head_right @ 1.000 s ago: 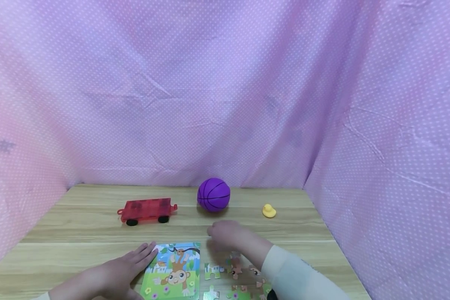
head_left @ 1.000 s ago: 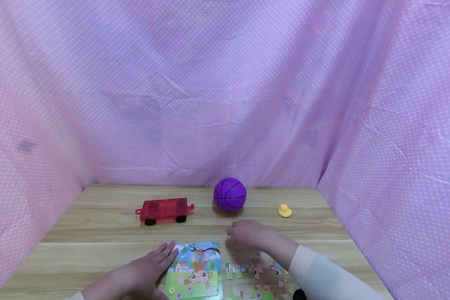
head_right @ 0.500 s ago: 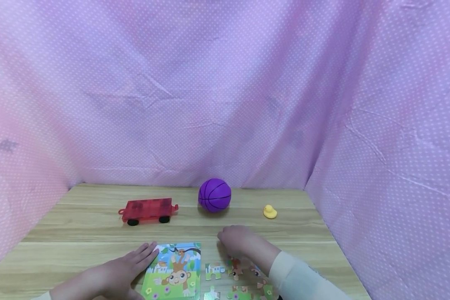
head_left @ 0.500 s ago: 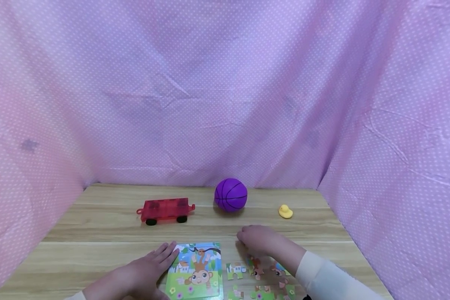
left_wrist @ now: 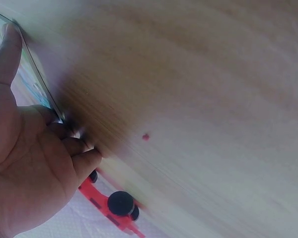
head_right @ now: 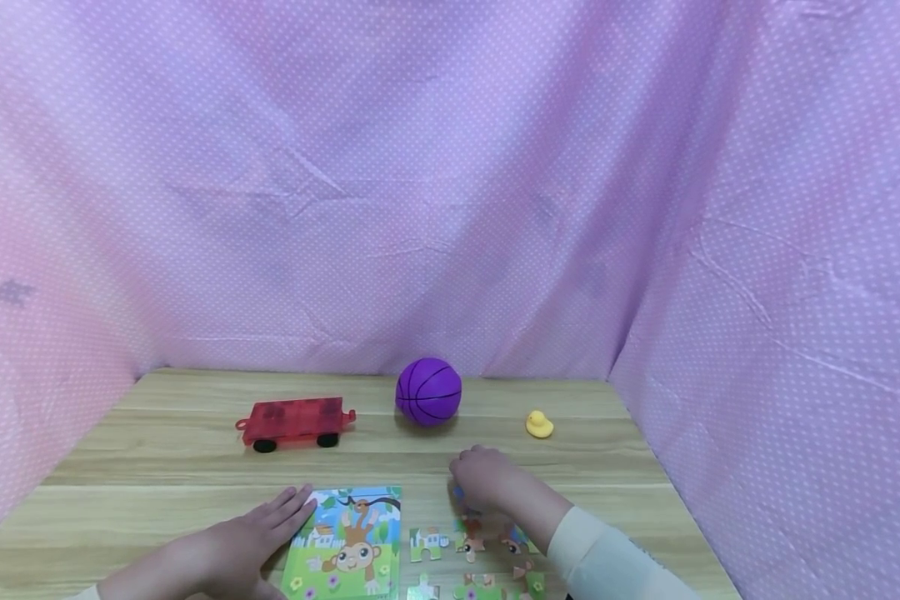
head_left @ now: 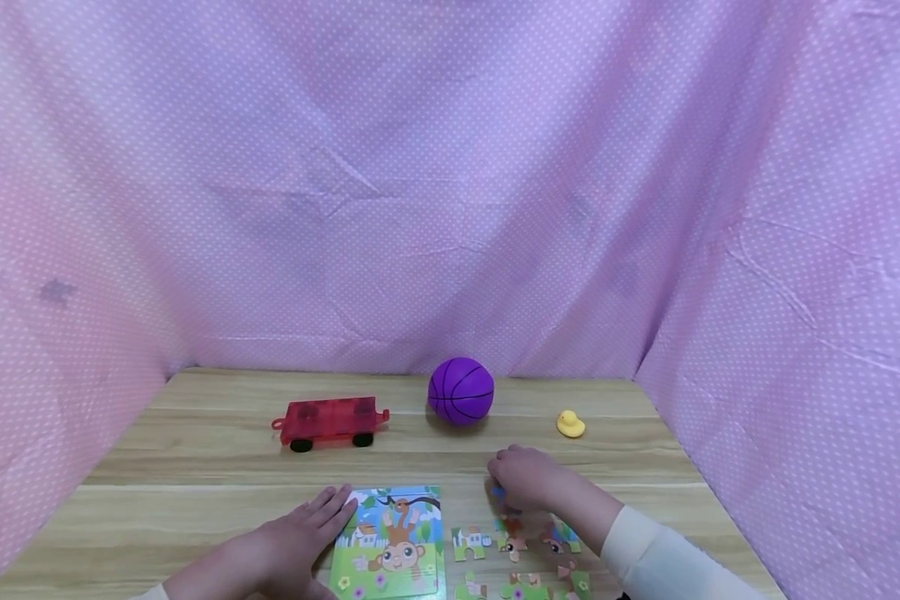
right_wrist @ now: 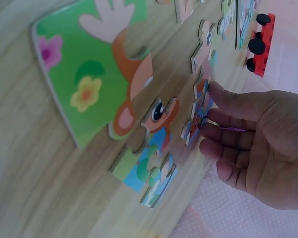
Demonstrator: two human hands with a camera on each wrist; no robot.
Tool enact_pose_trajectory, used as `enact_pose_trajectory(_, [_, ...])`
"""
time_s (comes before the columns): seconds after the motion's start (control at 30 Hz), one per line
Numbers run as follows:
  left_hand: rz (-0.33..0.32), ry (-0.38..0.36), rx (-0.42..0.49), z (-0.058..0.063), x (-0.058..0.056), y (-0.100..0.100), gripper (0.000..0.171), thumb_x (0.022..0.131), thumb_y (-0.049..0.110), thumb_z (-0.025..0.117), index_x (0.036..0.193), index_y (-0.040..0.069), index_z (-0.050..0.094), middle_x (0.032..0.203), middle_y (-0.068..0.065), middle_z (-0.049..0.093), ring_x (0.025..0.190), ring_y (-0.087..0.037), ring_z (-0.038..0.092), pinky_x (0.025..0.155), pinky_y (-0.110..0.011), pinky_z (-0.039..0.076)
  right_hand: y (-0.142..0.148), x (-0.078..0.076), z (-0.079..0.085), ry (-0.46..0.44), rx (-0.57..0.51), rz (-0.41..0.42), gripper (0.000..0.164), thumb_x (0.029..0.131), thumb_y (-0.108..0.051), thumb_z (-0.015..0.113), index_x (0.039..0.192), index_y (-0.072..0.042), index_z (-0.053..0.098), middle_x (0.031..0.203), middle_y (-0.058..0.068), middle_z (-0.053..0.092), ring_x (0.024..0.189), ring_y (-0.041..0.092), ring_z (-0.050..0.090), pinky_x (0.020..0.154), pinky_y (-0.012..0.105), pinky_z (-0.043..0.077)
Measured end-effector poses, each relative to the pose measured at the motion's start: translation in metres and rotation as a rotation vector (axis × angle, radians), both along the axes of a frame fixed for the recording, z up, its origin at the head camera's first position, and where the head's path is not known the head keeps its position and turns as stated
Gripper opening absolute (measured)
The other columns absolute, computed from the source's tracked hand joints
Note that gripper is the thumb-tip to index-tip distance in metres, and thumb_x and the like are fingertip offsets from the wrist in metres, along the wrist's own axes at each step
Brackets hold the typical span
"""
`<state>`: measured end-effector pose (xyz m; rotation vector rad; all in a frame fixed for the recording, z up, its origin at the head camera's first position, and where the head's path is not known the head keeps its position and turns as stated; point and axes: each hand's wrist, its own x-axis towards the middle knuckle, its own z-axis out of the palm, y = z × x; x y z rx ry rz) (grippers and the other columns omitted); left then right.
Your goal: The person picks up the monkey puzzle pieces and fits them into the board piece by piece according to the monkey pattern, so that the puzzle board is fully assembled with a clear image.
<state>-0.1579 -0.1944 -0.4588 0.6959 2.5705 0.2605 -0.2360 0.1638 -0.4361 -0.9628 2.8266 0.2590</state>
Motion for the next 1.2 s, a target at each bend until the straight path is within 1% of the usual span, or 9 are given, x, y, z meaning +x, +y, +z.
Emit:
enact_pose_trajectory(0.3, [0.01, -0.012, -0.011, 0.001, 0.0, 0.0, 0.115, 0.067, 0.076, 0.068, 0.157, 0.019, 0.024, 0.165, -0.004, 0.018, 0.15, -0.032, 0.017, 0.114, -0.056, 0.029, 0.007, -0.008, -0.003, -0.172, -0.179, -0.076, 0.021, 0.08, -0.023, 0.081, 0.085, -0.023, 0.061, 0.084, -0.011, 0.051, 0.073, 0.007, 0.048, 0.069, 0.026, 0.047])
enact_pose_trajectory(0.5, [0.014, -0.01, -0.028, 0.002, 0.001, 0.001, 0.116, 0.066, 0.076, 0.069, 0.157, 0.019, 0.024, 0.164, -0.004, 0.019, 0.15, -0.032, 0.018, 0.114, -0.056, 0.029, 0.011, -0.014, 0.007, -0.249, -0.268, -0.052, 0.018, 0.085, -0.018, 0.075, 0.081, -0.022, 0.059, 0.078, -0.012, 0.05, 0.069, 0.005, 0.046, 0.064, 0.024, 0.043])
enact_pose_trajectory(0.6, [0.017, -0.012, -0.028, 0.001, 0.001, 0.001, 0.117, 0.065, 0.078, 0.068, 0.157, 0.02, 0.025, 0.164, -0.004, 0.019, 0.15, -0.032, 0.018, 0.114, -0.057, 0.029, 0.011, -0.018, 0.013, -0.317, -0.351, -0.042, 0.015, 0.091, -0.018, 0.069, 0.083, -0.023, 0.058, 0.075, -0.011, 0.053, 0.066, 0.005, 0.048, 0.06, 0.024, 0.043])
enact_pose_trajectory(0.77, [0.024, -0.013, -0.025, 0.001, 0.0, 0.001, 0.119, 0.064, 0.081, 0.065, 0.157, 0.021, 0.024, 0.165, -0.004, 0.018, 0.15, -0.033, 0.017, 0.114, -0.057, 0.029, 0.009, -0.025, 0.022, -0.439, -0.507, -0.033, 0.008, 0.097, -0.023, 0.062, 0.089, -0.023, 0.06, 0.077, -0.009, 0.056, 0.064, 0.007, 0.055, 0.059, 0.028, 0.052])
enact_pose_trajectory(0.87, [0.025, -0.009, -0.026, 0.002, 0.0, 0.002, 0.119, 0.063, 0.081, 0.065, 0.157, 0.021, 0.024, 0.165, -0.004, 0.018, 0.15, -0.033, 0.017, 0.114, -0.057, 0.029, 0.007, -0.027, 0.026, -0.448, -0.551, -0.021, 0.008, 0.099, -0.024, 0.059, 0.091, -0.024, 0.062, 0.08, -0.009, 0.058, 0.067, 0.006, 0.056, 0.062, 0.029, 0.053])
enact_pose_trajectory(0.97, [0.024, -0.007, -0.027, 0.003, 0.001, 0.003, 0.118, 0.064, 0.08, 0.066, 0.157, 0.02, 0.025, 0.165, -0.005, 0.019, 0.15, -0.033, 0.017, 0.114, -0.057, 0.029, 0.003, -0.027, 0.027, -0.413, -0.562, -0.004, 0.009, 0.099, -0.024, 0.058, 0.092, -0.025, 0.063, 0.083, -0.011, 0.06, 0.073, 0.006, 0.056, 0.067, 0.026, 0.049])
enact_pose_trajectory(1.03, [0.019, -0.001, -0.029, 0.003, 0.001, 0.004, 0.117, 0.065, 0.078, 0.067, 0.157, 0.019, 0.026, 0.164, -0.005, 0.019, 0.15, -0.033, 0.018, 0.114, -0.056, 0.03, -0.001, -0.026, 0.026, -0.431, -0.578, -0.016, 0.009, 0.099, -0.023, 0.058, 0.093, -0.025, 0.064, 0.084, -0.01, 0.063, 0.075, 0.008, 0.061, 0.067, 0.026, 0.05])
enact_pose_trajectory(1.13, [0.014, 0.01, -0.037, 0.004, 0.002, 0.004, 0.116, 0.066, 0.077, 0.068, 0.156, 0.018, 0.027, 0.164, -0.006, 0.02, 0.149, -0.034, 0.019, 0.114, -0.056, 0.03, -0.011, -0.024, 0.023, -0.45, -0.592, -0.025, 0.005, 0.097, -0.021, 0.061, 0.096, -0.024, 0.066, 0.084, -0.008, 0.064, 0.074, 0.011, 0.066, 0.064, 0.026, 0.054])
enact_pose_trajectory(1.2, [0.013, 0.019, -0.049, 0.006, 0.002, 0.005, 0.116, 0.066, 0.077, 0.068, 0.156, 0.017, 0.027, 0.164, -0.006, 0.02, 0.149, -0.034, 0.019, 0.114, -0.055, 0.031, -0.021, -0.022, 0.02, -0.428, -0.574, -0.011, 0.004, 0.095, -0.021, 0.065, 0.098, -0.023, 0.066, 0.084, -0.01, 0.063, 0.074, 0.009, 0.065, 0.064, 0.025, 0.054])
